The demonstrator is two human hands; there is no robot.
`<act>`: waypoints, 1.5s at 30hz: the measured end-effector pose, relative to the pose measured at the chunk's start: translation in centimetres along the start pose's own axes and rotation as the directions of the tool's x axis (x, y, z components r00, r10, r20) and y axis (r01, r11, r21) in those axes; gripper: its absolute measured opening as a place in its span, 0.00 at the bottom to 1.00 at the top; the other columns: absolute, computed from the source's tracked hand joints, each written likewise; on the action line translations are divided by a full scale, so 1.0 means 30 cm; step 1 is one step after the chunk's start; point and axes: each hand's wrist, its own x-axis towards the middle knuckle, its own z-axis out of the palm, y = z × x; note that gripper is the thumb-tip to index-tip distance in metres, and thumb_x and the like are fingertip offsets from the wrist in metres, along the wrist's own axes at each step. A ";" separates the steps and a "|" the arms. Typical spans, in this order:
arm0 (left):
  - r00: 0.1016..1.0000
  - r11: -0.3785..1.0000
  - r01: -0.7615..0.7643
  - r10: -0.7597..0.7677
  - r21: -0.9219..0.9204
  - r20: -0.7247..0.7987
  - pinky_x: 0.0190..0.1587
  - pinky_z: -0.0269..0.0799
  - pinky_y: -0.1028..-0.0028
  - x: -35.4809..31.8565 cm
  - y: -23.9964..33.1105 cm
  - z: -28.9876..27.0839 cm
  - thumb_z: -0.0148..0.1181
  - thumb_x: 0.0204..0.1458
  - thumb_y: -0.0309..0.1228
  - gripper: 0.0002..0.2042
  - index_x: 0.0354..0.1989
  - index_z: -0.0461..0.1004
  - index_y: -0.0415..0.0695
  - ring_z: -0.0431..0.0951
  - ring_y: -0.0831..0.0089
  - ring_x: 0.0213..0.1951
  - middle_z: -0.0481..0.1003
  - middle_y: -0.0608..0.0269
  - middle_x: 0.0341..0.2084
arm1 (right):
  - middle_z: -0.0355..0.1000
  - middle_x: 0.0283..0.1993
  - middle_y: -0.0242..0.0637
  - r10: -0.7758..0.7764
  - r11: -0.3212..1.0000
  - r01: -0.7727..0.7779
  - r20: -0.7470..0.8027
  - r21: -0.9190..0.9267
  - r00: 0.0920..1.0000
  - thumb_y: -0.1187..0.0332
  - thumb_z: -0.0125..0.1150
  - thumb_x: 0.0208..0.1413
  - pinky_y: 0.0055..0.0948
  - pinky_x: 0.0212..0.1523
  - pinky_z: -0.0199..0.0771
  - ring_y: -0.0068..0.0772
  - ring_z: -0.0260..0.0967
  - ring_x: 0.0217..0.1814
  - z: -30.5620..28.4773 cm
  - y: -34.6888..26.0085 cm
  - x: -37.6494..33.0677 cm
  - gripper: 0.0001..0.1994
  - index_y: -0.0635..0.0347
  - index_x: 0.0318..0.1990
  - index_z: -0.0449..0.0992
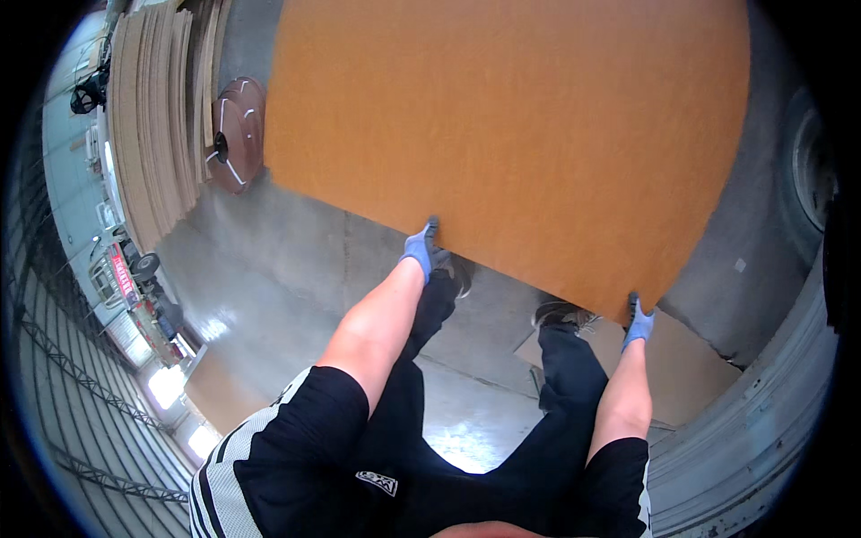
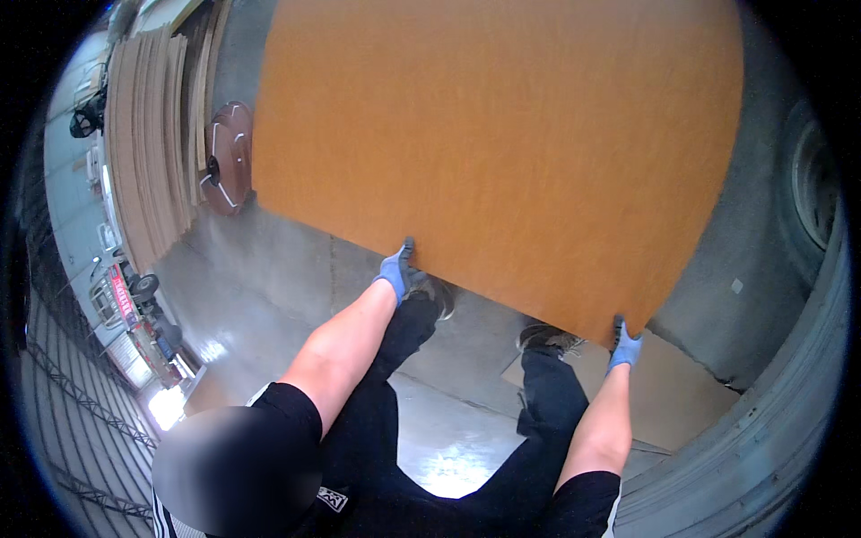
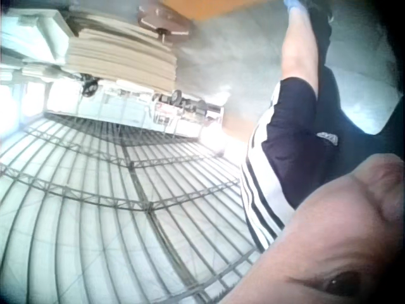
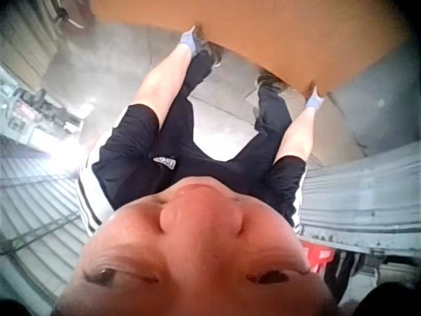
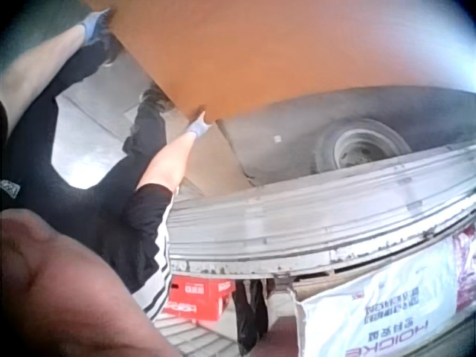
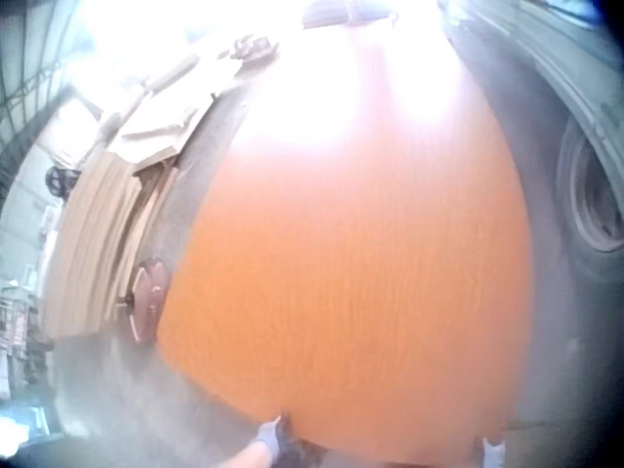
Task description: The person organizes a wooden frame on the floor, walks across a warehouse to put on gloves, and then assists other people in unloading large wooden boards from the back of a truck.
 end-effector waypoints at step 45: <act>0.807 -0.211 -0.590 -0.191 0.779 0.559 0.29 0.73 0.53 -1.622 0.534 0.048 0.56 0.59 0.42 0.11 0.45 0.73 0.53 0.79 0.56 0.27 0.80 0.54 0.32 | 0.81 0.41 0.39 -0.410 0.855 0.516 -0.679 -0.053 0.609 0.57 0.62 0.57 0.32 0.44 0.76 0.33 0.78 0.43 -1.074 -0.851 -2.193 0.18 0.58 0.50 0.78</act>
